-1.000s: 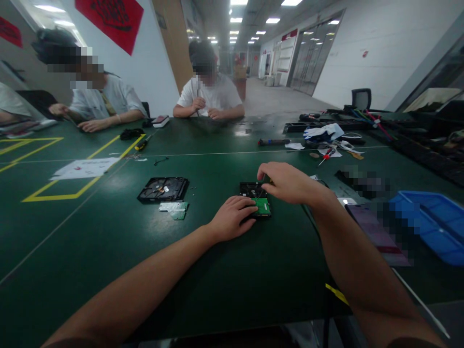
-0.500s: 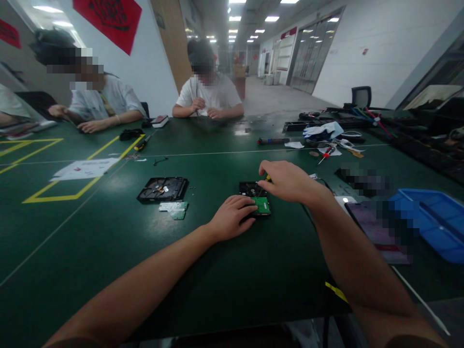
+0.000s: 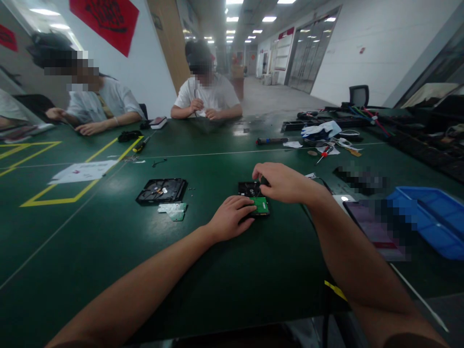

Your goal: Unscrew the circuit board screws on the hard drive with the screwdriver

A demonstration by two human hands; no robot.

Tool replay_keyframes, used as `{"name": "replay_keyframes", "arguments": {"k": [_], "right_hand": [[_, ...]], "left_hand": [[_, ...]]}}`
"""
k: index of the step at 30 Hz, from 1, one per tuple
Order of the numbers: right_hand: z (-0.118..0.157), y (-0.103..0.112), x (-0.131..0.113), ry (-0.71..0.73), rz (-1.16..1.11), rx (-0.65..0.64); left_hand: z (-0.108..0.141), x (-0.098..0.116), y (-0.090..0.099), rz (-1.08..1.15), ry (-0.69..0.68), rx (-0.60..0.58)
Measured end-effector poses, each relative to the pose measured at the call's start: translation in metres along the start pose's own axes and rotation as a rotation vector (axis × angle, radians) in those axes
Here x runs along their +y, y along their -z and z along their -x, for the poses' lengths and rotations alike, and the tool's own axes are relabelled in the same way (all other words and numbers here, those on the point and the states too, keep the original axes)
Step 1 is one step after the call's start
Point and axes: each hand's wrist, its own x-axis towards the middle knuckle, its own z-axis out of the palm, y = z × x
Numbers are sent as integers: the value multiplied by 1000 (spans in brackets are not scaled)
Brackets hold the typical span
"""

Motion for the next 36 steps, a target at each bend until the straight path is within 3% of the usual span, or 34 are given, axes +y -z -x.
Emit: {"name": "replay_keyframes", "arguments": {"k": [4, 11, 18, 23, 29, 36], "right_hand": [[1, -1, 1, -141, 71, 14], [-1, -1, 2, 19, -15, -5], [3, 2, -1, -159, 72, -17], [2, 2, 1, -62, 76, -7], [0, 5, -8, -248, 169, -12], [-1, 3, -4, -169, 110, -1]], "left_hand": [[0, 0, 0, 12, 0, 3], [1, -1, 0, 4, -5, 9], [0, -1, 0, 12, 1, -2], [0, -1, -1, 4, 3, -1], [0, -1, -1, 4, -1, 6], [-1, 1, 0, 17, 3, 5]]}}
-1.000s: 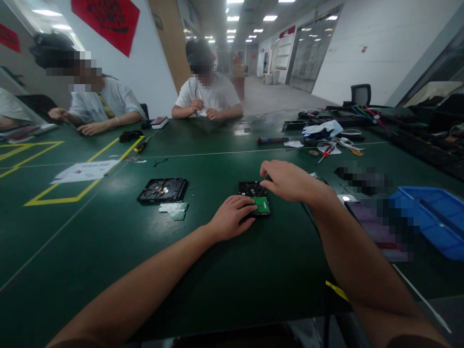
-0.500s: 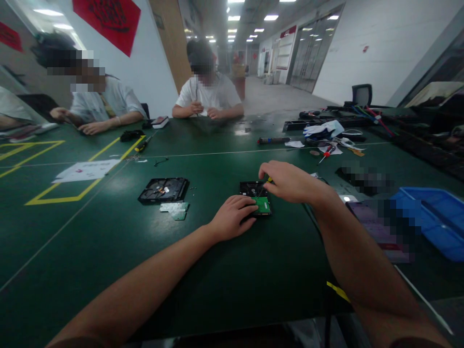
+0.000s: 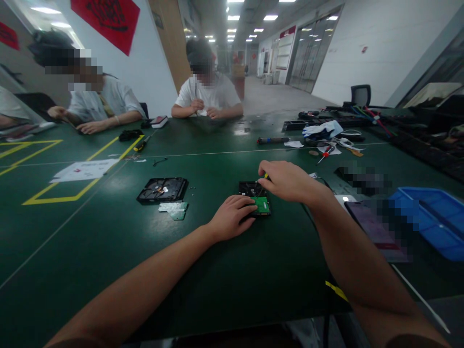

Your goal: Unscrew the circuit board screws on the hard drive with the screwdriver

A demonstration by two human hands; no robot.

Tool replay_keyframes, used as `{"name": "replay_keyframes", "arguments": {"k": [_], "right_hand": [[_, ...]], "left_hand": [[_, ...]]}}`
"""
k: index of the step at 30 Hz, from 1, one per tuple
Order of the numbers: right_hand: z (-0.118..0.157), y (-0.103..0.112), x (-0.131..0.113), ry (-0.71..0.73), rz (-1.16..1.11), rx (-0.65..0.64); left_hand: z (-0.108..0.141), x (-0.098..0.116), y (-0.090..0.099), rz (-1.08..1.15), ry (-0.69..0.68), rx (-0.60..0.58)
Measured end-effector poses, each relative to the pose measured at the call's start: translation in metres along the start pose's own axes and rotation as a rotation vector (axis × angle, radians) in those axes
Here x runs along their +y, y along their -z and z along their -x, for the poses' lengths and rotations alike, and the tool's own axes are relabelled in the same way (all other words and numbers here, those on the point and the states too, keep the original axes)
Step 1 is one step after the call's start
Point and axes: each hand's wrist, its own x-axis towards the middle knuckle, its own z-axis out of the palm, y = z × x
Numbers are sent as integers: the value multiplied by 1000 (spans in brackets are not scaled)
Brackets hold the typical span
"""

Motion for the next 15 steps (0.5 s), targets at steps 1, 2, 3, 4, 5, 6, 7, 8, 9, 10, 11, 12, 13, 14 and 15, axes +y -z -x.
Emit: {"name": "replay_keyframes", "arguments": {"k": [1, 2, 3, 4, 5, 6, 7, 8, 9, 10, 11, 12, 13, 14, 15], "right_hand": [[0, -1, 2, 28, -17, 13], [-1, -3, 4, 64, -41, 30], [-1, -4, 5, 95, -67, 42], [-2, -5, 6, 125, -93, 46], [-2, -6, 6, 159, -121, 51], [-3, -7, 6, 182, -143, 52], [-3, -7, 6, 198, -160, 51], [-3, -8, 6, 207, -171, 51], [-4, -9, 5, 210, -179, 51], [-5, -9, 5, 210, -186, 53], [-5, -10, 6, 212, -196, 56], [-6, -11, 6, 213, -207, 61], [-6, -11, 7, 212, -218, 65], [-6, -12, 8, 206, -223, 68], [-6, -12, 8, 195, -223, 75]], "left_hand": [[0, 0, 0, 2, 3, 0], [0, 1, 0, 4, 5, 0], [-1, 1, 1, 5, 6, 0], [-1, 1, 1, 6, 7, 0], [-1, 2, 1, 7, 8, -1], [-1, 2, 1, 8, 8, -3], [-2, 2, 1, 10, 7, -4], [-2, 2, 2, 13, 7, -4], [-2, 2, 2, 16, 7, -3], [-2, 2, 1, 17, 9, -3], [-2, 2, 1, 17, 12, -5], [-2, 2, 1, 15, 14, -6], [-2, 1, 1, 14, 14, -9], [-2, 1, 1, 12, 12, -12], [-2, 1, 0, 10, 8, -13]]}}
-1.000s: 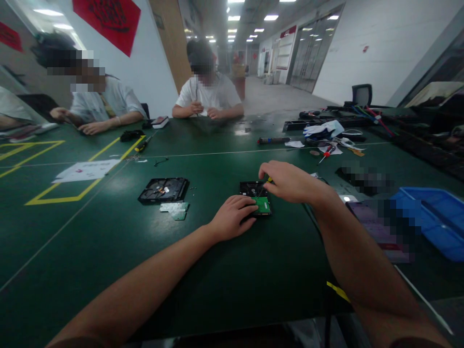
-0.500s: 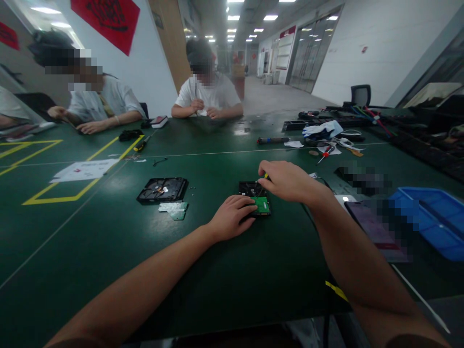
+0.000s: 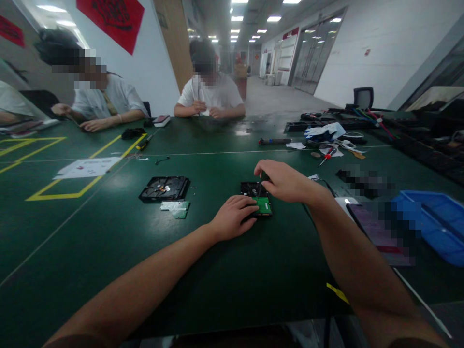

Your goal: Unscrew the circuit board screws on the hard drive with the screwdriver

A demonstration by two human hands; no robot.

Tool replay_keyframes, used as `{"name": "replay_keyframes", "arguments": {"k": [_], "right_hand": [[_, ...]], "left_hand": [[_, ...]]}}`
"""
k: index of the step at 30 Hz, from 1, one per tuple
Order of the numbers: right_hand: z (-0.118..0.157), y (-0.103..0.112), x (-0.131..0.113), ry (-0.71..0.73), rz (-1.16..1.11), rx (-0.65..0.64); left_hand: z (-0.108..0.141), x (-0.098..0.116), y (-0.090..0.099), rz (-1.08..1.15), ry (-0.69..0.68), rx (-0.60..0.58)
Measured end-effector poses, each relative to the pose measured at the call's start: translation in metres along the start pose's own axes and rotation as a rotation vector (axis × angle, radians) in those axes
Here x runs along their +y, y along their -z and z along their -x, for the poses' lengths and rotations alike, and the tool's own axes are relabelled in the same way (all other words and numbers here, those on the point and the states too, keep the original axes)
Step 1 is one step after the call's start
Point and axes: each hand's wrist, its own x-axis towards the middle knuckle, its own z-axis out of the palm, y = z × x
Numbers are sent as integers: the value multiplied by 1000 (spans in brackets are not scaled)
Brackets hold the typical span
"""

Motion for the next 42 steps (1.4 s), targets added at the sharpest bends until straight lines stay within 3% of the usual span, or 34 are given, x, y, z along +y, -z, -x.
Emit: {"name": "replay_keyframes", "arguments": {"k": [13, 19, 27, 31, 35, 42], "right_hand": [[0, 3, -6, -214, 146, 7], [0, 5, -4, -124, 129, -22], [4, 11, 2, -3, -80, -123], [4, 9, -2, -48, 21, -75], [1, 6, -6, -185, 150, -16], [-2, 5, -12, -317, 270, -18]], "left_hand": [[0, 0, 1, -2, 5, -17], [0, 0, 1, 4, 9, -10], [1, -1, 0, -8, 5, -8], [1, 0, 0, 0, 15, -7], [1, 0, 0, -1, 13, -5], [2, -2, -1, -8, -3, -1]]}}
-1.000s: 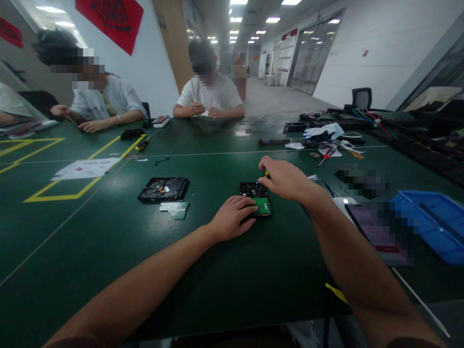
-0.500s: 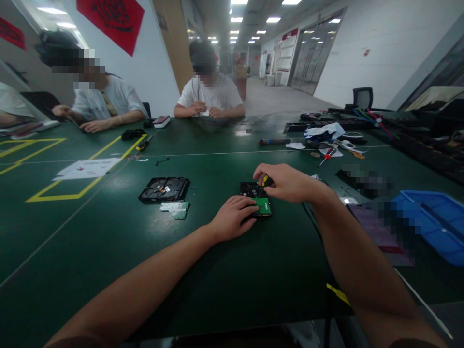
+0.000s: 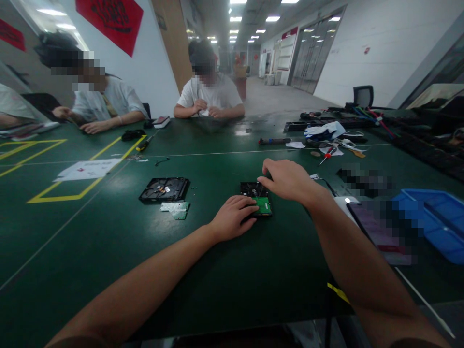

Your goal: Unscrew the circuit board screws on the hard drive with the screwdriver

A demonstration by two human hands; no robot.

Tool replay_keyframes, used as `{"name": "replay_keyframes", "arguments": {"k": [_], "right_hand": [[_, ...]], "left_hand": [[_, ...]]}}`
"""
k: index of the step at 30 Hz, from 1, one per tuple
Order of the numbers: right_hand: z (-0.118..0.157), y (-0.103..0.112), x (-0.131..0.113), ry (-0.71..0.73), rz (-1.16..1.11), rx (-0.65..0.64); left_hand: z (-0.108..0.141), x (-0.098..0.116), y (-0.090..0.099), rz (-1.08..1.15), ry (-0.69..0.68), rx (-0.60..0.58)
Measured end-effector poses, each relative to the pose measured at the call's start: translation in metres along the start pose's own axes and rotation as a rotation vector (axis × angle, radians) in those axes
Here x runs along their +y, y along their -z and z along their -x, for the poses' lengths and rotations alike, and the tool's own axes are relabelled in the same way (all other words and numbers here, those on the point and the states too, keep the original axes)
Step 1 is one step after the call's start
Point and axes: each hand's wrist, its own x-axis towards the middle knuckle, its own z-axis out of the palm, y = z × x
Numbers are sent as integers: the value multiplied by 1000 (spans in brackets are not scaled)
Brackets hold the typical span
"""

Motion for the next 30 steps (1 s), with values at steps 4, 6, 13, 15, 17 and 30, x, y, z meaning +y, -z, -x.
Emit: {"name": "replay_keyframes", "arguments": {"k": [4, 6, 13, 15, 17, 30], "right_hand": [[0, 0, 2, 57, -53, -6], [0, -1, 6, 108, -104, 1], [0, -2, 11, 188, -213, -32], [1, 0, 8, 144, -146, -23], [2, 1, 5, 76, -73, -26], [1, -2, 5, 101, -72, 14]], "left_hand": [[0, 1, 1, 6, 8, -2], [-1, 2, 2, 10, 9, -8], [0, 0, 1, -5, 3, -7], [0, 0, 0, -5, 1, -1], [0, 0, 0, -2, 2, 2], [0, 1, 1, -3, -4, 4]]}}
